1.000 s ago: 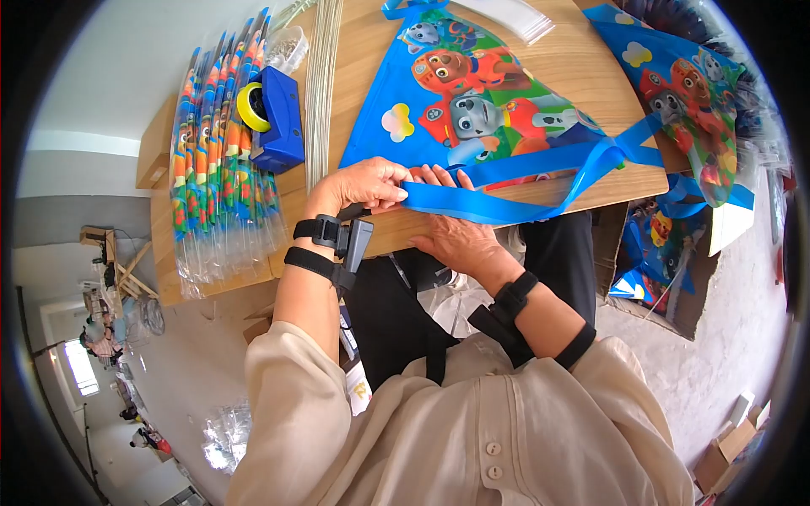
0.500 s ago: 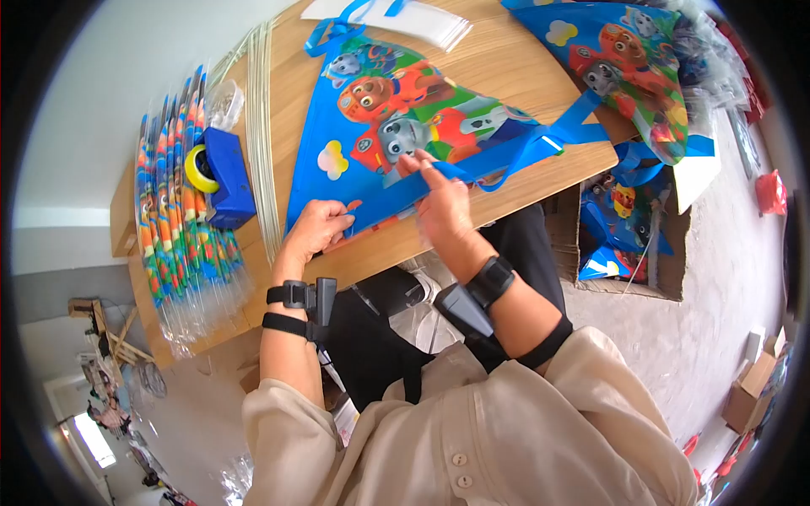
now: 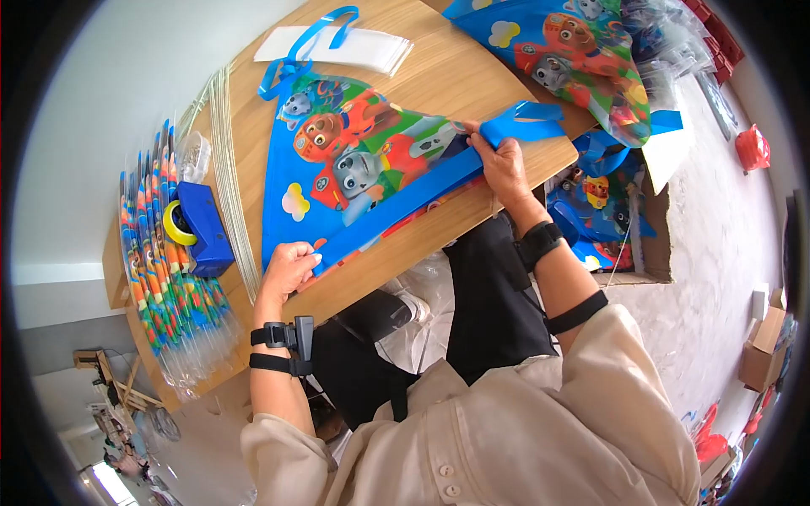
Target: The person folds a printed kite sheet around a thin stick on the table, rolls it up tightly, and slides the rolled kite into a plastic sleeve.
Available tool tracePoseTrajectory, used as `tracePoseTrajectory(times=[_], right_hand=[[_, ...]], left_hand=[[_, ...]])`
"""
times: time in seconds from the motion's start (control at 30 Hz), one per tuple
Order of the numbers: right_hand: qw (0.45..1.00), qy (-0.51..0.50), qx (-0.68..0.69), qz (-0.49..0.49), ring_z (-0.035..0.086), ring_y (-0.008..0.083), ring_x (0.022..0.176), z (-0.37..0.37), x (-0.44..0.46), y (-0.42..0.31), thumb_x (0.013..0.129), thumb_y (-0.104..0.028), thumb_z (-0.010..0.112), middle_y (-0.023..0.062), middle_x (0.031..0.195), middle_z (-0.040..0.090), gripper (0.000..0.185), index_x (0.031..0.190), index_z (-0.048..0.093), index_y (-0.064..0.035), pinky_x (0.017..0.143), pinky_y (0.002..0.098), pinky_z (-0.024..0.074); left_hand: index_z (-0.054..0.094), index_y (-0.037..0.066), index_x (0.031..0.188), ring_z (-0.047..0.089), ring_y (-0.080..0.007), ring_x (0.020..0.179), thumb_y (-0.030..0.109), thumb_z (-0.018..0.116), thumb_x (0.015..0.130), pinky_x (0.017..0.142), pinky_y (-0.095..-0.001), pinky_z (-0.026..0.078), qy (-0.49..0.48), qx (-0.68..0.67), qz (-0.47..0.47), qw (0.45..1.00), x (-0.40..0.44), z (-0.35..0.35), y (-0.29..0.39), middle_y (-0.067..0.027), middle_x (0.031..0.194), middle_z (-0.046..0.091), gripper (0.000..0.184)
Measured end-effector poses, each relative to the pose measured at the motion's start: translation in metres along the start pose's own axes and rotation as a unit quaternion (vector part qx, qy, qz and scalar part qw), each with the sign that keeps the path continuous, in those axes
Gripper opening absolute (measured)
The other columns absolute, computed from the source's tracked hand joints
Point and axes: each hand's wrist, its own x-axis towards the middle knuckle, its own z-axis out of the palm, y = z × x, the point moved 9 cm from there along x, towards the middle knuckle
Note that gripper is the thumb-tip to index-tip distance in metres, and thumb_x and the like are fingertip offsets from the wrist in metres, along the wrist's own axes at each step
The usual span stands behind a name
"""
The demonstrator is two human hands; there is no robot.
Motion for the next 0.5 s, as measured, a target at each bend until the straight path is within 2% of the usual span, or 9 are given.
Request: tracePoseTrajectory(times=[0.07,0.17,0.23,0.27,0.33,0.37,0.43,0.47,0.5], right_hand=[[1.000,0.020,-0.020,-0.010,0.056,0.0106,0.081,-0.002,-0.003,0.004,0.095,-0.012,0.057,0.0019,0.088,0.065,0.021,0.110,0.068,-0.0035,0.076,0.0273,0.0473],[0.996,-0.004,-0.059,-0.060,0.061,0.0143,0.087,0.001,-0.004,-0.006,0.094,-0.013,0.057,0.0092,0.094,0.069,0.021,0.111,0.068,-0.0059,0.081,0.0295,0.0479],[0.996,0.002,-0.054,-0.066,0.062,0.0153,0.090,0.001,-0.005,-0.007,0.094,-0.013,0.058,0.0101,0.099,0.070,0.021,0.110,0.068,-0.0055,0.083,0.0296,0.0479],[0.996,0.004,-0.051,-0.072,0.064,0.0163,0.093,0.001,-0.005,-0.008,0.094,-0.013,0.058,0.0110,0.103,0.070,0.021,0.110,0.068,-0.0050,0.085,0.0297,0.0479],[0.997,0.007,-0.052,-0.064,0.065,0.0207,0.098,0.001,-0.006,-0.009,0.093,-0.012,0.058,0.0128,0.108,0.069,0.020,0.109,0.067,-0.0043,0.087,0.0308,0.0484],[0.994,0.009,-0.074,-0.075,0.065,0.0229,0.098,0.001,-0.008,-0.013,0.093,-0.011,0.057,0.0133,0.108,0.069,0.020,0.109,0.067,-0.0041,0.087,0.0317,0.0487],[0.992,0.012,-0.092,-0.083,0.065,0.0288,0.101,0.002,-0.009,-0.014,0.092,-0.010,0.058,0.0145,0.110,0.068,0.021,0.110,0.066,-0.0035,0.087,0.0341,0.0495],[0.992,0.013,-0.091,-0.083,0.065,0.0288,0.101,0.002,-0.009,-0.013,0.092,-0.010,0.058,0.0145,0.110,0.068,0.021,0.110,0.066,-0.0035,0.087,0.0341,0.0495],[0.991,0.015,-0.093,-0.095,0.065,0.0274,0.100,0.003,-0.009,-0.015,0.092,-0.008,0.057,0.0144,0.109,0.068,0.022,0.111,0.066,-0.0040,0.086,0.0340,0.0496]], left_hand=[[0.062,0.002,0.074,0.042,-0.0045,0.049,0.010,0.066,0.083,0.045,-0.0229,0.031,0.003,-0.001,-0.005,1.000,0.000,0.003,-0.007,0.0027,0.056,0.049,0.012],[0.063,0.001,0.085,0.043,-0.0043,0.051,0.008,0.066,0.083,0.046,-0.0233,0.033,0.026,-0.025,0.030,0.999,-0.006,0.005,-0.001,0.0022,0.057,0.050,0.008],[0.062,0.000,0.095,0.042,-0.0038,0.052,0.008,0.067,0.083,0.047,-0.0238,0.034,0.168,-0.119,0.064,0.977,-0.020,-0.011,0.010,0.0026,0.059,0.049,0.016],[0.062,0.000,0.095,0.042,-0.0038,0.052,0.008,0.067,0.083,0.047,-0.0238,0.034,0.166,-0.115,0.066,0.977,-0.019,-0.008,0.014,0.0026,0.059,0.049,0.016],[0.061,0.000,0.098,0.040,-0.0041,0.053,0.009,0.069,0.082,0.047,-0.0241,0.034,0.356,0.004,0.133,0.925,-0.036,-0.030,0.033,0.0036,0.060,0.047,0.020],[0.061,0.000,0.097,0.038,-0.0045,0.053,0.010,0.070,0.082,0.047,-0.0243,0.033,0.377,0.005,0.183,0.908,-0.031,-0.024,0.044,0.0042,0.060,0.045,0.021],[0.060,0.000,0.096,0.040,-0.0049,0.056,0.010,0.070,0.081,0.049,-0.0234,0.034,0.349,0.004,0.261,0.900,-0.025,0.013,0.111,0.0033,0.062,0.046,0.021],[0.061,0.001,0.100,0.047,-0.0081,0.064,0.012,0.072,0.080,0.057,-0.0249,0.042,0.292,0.032,0.277,0.915,-0.016,0.038,0.145,-0.0005,0.072,0.054,0.026],[0.061,0.000,0.105,0.057,-0.0178,0.082,0.018,0.074,0.078,0.075,-0.0323,0.048,0.246,0.045,0.297,0.922,-0.004,0.063,0.175,-0.0089,0.091,0.061,0.034]])
